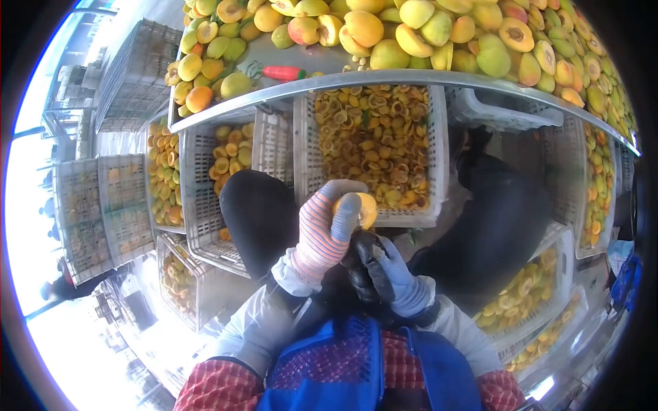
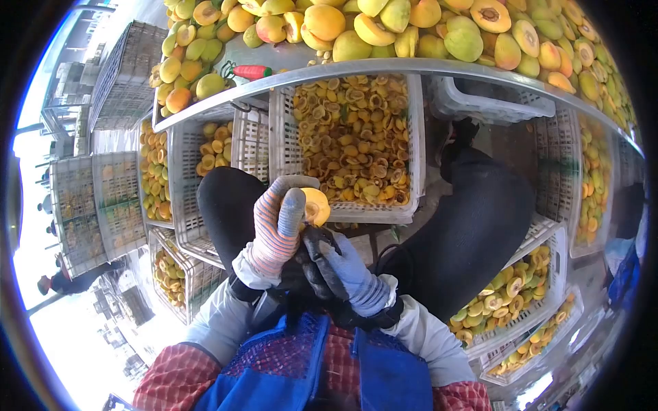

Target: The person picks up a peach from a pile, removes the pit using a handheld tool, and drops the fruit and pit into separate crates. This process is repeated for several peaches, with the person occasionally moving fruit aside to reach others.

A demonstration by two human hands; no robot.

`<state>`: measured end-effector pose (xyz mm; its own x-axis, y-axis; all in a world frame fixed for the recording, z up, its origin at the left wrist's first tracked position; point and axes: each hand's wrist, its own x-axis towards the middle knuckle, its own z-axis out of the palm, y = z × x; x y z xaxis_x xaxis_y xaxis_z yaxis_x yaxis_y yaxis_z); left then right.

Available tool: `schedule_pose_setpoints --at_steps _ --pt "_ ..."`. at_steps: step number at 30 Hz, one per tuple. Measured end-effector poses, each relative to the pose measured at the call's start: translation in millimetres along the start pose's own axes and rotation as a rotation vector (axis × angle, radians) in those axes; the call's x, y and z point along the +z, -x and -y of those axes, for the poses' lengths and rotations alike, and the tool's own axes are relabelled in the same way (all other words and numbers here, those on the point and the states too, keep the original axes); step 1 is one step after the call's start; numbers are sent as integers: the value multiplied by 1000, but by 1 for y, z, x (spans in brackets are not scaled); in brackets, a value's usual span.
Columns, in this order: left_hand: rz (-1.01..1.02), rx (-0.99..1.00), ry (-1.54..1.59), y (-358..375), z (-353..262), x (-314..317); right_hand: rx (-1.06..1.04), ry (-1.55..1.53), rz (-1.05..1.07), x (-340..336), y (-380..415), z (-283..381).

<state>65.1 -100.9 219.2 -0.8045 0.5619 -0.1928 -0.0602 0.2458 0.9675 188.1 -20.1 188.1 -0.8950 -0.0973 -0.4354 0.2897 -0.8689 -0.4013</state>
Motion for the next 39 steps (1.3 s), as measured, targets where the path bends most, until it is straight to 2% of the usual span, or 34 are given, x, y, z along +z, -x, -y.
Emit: schedule_pose_setpoints --at_steps 1,5,6,7,8,12,13,16,17,18,19,21,24,26,27,28,29,30,33,34,36,37,39 --pt "19 39 -19 -1 1 0 81 -145 107 -1 0 3" --pt "222 -76 116 -10 -2 -6 362 -761 516 -4 -9 4" --pt "269 -203 143 -10 1 -8 400 -900 604 -3 -10 3" --pt "292 -305 373 -9 9 -5 440 -1039 690 -3 -11 2" --pt "235 -370 470 -7 11 0 461 -1116 697 -5 -12 -4" --pt "-22 -615 968 11 49 16 324 -1059 810 -2 -18 17" --pt "-138 -551 865 18 49 13 243 -1100 857 -8 -23 11" --pt "-436 -277 556 18 24 -19 284 -1083 550 -23 -23 -6" --pt "-530 -140 463 16 14 -45 338 -1058 447 -23 -20 -9" --pt "-626 1 232 10 14 -81 383 -1022 356 -23 -23 -7" --pt "-718 148 2 2 14 -120 377 -977 420 -24 -29 -2" --pt "-651 -222 -1186 -7 -4 -189 373 -908 520 -23 -33 1" --pt "-559 -283 -1465 -48 -30 -203 410 -917 381 -24 -40 0" --pt "-566 -5 -1398 -94 -49 -185 405 -840 311 -27 -48 -2" --pt "-543 -138 -1378 -120 -64 -168 388 -789 295 -29 -51 -3" --pt "-453 -134 -1400 -148 -64 -170 368 -739 278 -31 -53 -4" --pt "-323 -384 -1481 -177 -72 -158 348 -706 220 -32 -55 -3" --pt "-241 -469 -1572 -202 -59 -155 328 -672 160 -32 -56 -1" --pt "-94 -531 -1507 -231 -59 -151 304 -624 60 -41 -60 -2" --pt "-79 -494 -1440 -230 -60 -150 299 -618 42 -43 -62 -3" --pt "-156 -72 -1161 -208 -42 -153 287 -575 1 -42 -63 3" --pt "-191 124 -1003 -192 -34 -152 284 -552 -22 -39 -62 7" --pt "-52 16 -196 -150 -37 -123 107 -377 23 -21 -61 17"
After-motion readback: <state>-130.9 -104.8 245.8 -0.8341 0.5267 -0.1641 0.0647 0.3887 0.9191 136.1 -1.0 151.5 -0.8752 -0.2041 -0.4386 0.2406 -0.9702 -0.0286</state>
